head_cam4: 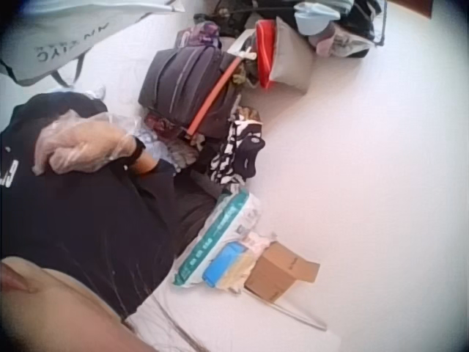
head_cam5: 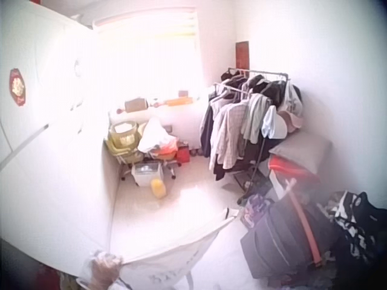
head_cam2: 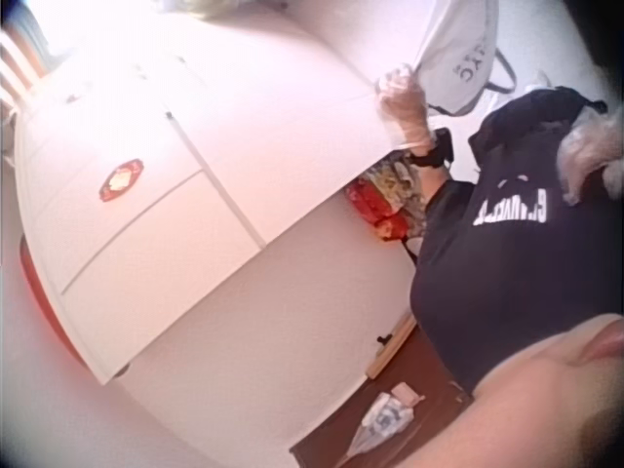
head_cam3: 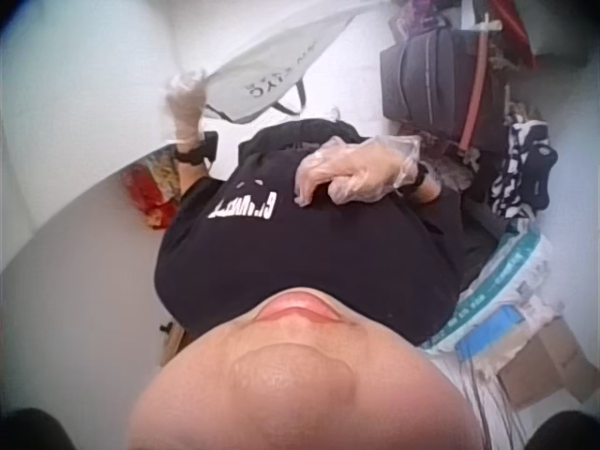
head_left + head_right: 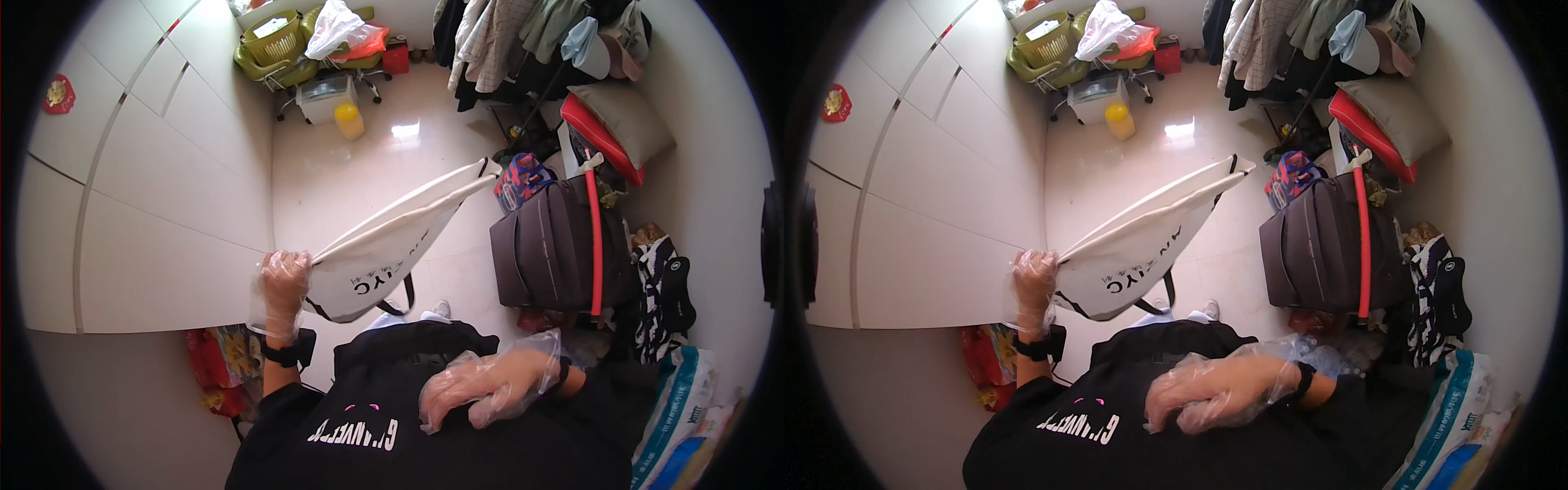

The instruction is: Folding a white canvas tote bag and placing it into a dresser drawer.

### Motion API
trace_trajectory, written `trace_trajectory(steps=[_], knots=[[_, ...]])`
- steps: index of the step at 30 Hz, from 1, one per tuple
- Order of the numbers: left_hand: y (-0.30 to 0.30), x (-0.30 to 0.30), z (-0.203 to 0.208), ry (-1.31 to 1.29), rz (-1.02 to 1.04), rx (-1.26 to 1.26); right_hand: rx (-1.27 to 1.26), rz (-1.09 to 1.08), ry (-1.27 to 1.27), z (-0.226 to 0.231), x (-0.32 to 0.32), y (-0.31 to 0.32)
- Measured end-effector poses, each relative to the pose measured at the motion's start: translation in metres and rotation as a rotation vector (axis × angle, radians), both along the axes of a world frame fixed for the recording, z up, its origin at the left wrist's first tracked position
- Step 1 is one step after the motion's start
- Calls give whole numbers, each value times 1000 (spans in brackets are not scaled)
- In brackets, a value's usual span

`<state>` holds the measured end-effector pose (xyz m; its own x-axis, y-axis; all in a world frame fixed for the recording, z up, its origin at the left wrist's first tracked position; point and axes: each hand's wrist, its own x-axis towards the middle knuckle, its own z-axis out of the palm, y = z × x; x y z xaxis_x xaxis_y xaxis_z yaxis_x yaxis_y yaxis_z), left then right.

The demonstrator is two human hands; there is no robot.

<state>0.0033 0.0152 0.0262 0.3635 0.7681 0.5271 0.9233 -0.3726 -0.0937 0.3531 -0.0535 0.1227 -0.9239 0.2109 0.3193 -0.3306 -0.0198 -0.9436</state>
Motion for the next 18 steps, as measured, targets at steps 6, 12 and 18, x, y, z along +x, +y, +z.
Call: trace_trajectory(steps=[6,12,18], knots=[[-2,-3,2,27,-15,-30,-56,401,-184,-9,11,11],[-3,0,-6,131,68,-24,-51,156,-13,-14,-3,-5],[-4,-3,-12,157,84,-127,-38,455,-132,-8,27,10]])
